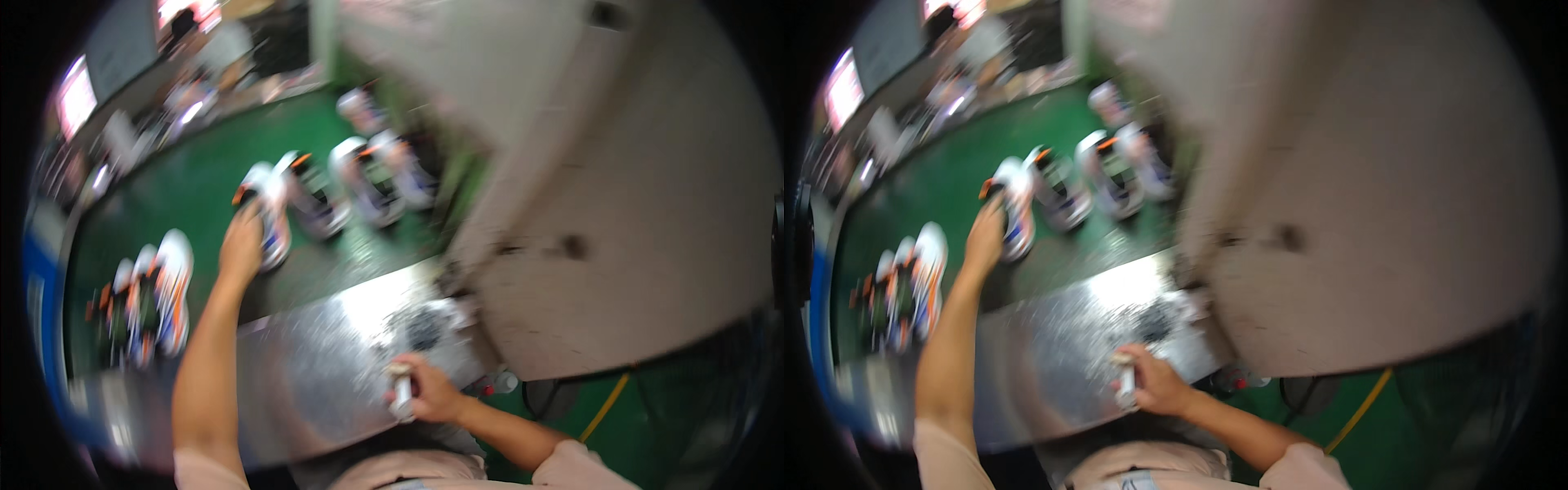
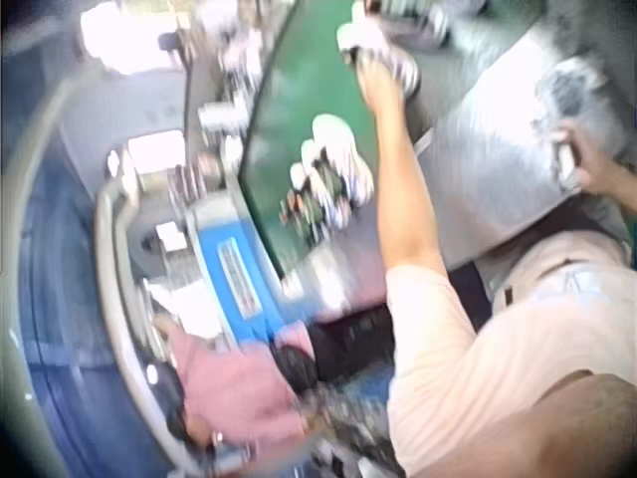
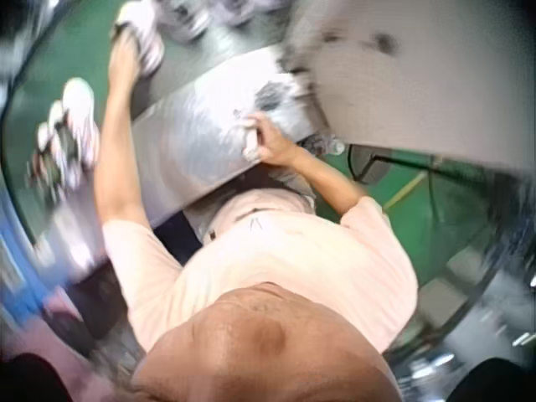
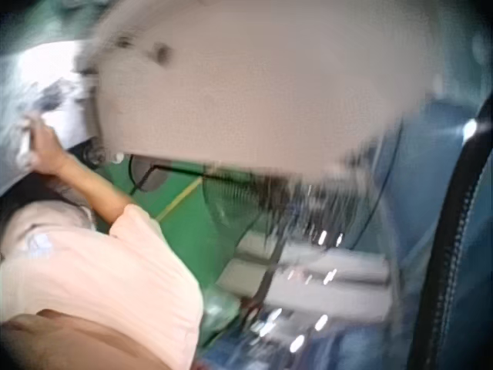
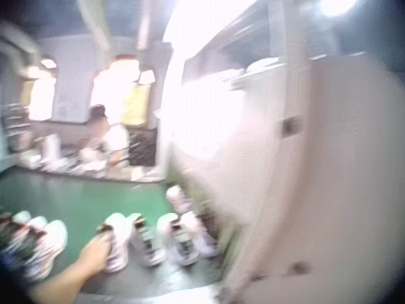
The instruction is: The person fills a syringe with liquid from a bottle and uses it to apply adhesive along the seams of several shoes on a conveyor belt.
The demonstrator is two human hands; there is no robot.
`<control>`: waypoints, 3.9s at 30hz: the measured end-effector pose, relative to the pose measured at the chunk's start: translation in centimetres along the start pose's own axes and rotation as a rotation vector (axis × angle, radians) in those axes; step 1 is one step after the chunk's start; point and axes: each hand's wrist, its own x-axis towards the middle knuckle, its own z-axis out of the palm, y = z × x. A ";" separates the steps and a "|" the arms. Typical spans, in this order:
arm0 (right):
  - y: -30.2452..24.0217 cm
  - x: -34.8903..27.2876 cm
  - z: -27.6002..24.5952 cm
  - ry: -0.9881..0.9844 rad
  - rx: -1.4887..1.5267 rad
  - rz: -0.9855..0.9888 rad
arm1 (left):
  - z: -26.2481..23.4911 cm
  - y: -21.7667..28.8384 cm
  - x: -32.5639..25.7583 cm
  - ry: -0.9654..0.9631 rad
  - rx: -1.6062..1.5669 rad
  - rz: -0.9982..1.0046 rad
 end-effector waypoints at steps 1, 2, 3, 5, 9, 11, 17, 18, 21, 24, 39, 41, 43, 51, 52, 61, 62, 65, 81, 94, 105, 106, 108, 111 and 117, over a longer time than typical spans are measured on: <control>1.5 -0.7 0.6 0.021 -0.033 0.014 | 2.1 1.2 -0.1 -0.065 -0.275 -0.276; 1.8 0.2 0.9 0.085 -0.120 -0.152 | -0.2 3.8 -0.1 -0.087 -0.316 -0.404; 0.7 1.2 1.5 0.021 -0.026 -0.120 | -3.1 2.0 -0.6 -0.090 -0.319 -0.434; 0.4 1.3 0.9 -0.084 0.044 -0.023 | -1.1 -0.3 -1.9 -0.120 -0.668 -0.634; -0.5 0.2 0.3 -0.068 0.069 0.040 | -6.0 -2.3 -5.7 -0.020 -0.017 -0.268; -0.7 0.5 0.5 -0.054 0.061 0.011 | -9.8 -8.2 -10.2 0.153 0.274 -0.258; 0.0 -0.5 0.1 0.021 0.066 -0.028 | -13.4 -5.8 -17.1 0.225 0.343 -0.602; 0.8 -0.1 0.6 0.048 0.047 -0.102 | -12.9 -4.4 -16.7 0.222 0.276 -0.585; -0.3 1.1 0.8 -0.126 0.115 0.048 | -12.4 0.7 -14.9 0.191 0.099 -0.520; 1.6 0.7 1.3 0.011 0.060 -0.146 | -10.8 5.8 -13.0 0.140 -0.060 -0.461; -0.5 -0.1 -0.2 -0.203 0.004 -0.058 | -9.9 13.9 -15.0 0.137 -0.337 -0.486; -2.1 -0.5 -0.7 -0.266 -0.012 -0.013 | -10.3 14.4 -16.0 0.158 -0.351 -0.503; -3.1 -0.8 -0.9 -0.339 -0.025 0.032 | -10.7 14.6 -17.3 0.184 -0.358 -0.529; -3.6 -0.9 -2.9 -0.297 -0.210 0.062 | -16.0 17.8 -26.8 0.323 -0.441 -0.777; -4.6 -1.2 -3.6 -0.349 -0.264 0.140 | -16.8 19.1 -27.2 0.306 -0.518 -0.812; -6.8 -4.1 -4.7 -0.211 0.475 0.384 | -27.7 13.5 -15.5 -0.355 -0.089 -0.180; -6.4 -4.0 -4.6 -0.171 0.590 0.372 | -27.5 13.3 -13.4 -0.499 -0.100 -0.143; -6.6 -2.7 -4.4 -0.064 0.835 0.445 | -24.8 13.7 -9.7 -0.784 -0.060 0.025; -6.5 -2.3 -4.1 -0.064 0.609 0.352 | -24.6 17.8 -17.9 -0.335 0.077 -0.010; -4.8 -2.3 -1.8 0.038 0.545 0.344 | -24.3 17.4 -16.9 -0.358 0.045 -0.009; -5.9 -2.0 -1.7 0.003 0.440 0.438 | -25.6 19.7 -20.5 -0.286 0.041 0.004; -5.9 -2.1 -1.8 -0.016 0.408 0.433 | -25.8 19.9 -20.6 -0.281 0.030 0.008; -6.6 -2.4 -1.8 0.031 0.383 0.417 | -25.2 20.2 -21.1 -0.234 -0.016 0.000; -7.1 -1.8 -2.8 -0.007 0.271 0.451 | -25.2 20.4 -21.7 -0.233 -0.054 -0.061; -13.7 3.0 -1.9 -0.185 0.696 0.453 | -24.6 21.0 -23.7 -0.184 -0.067 -0.081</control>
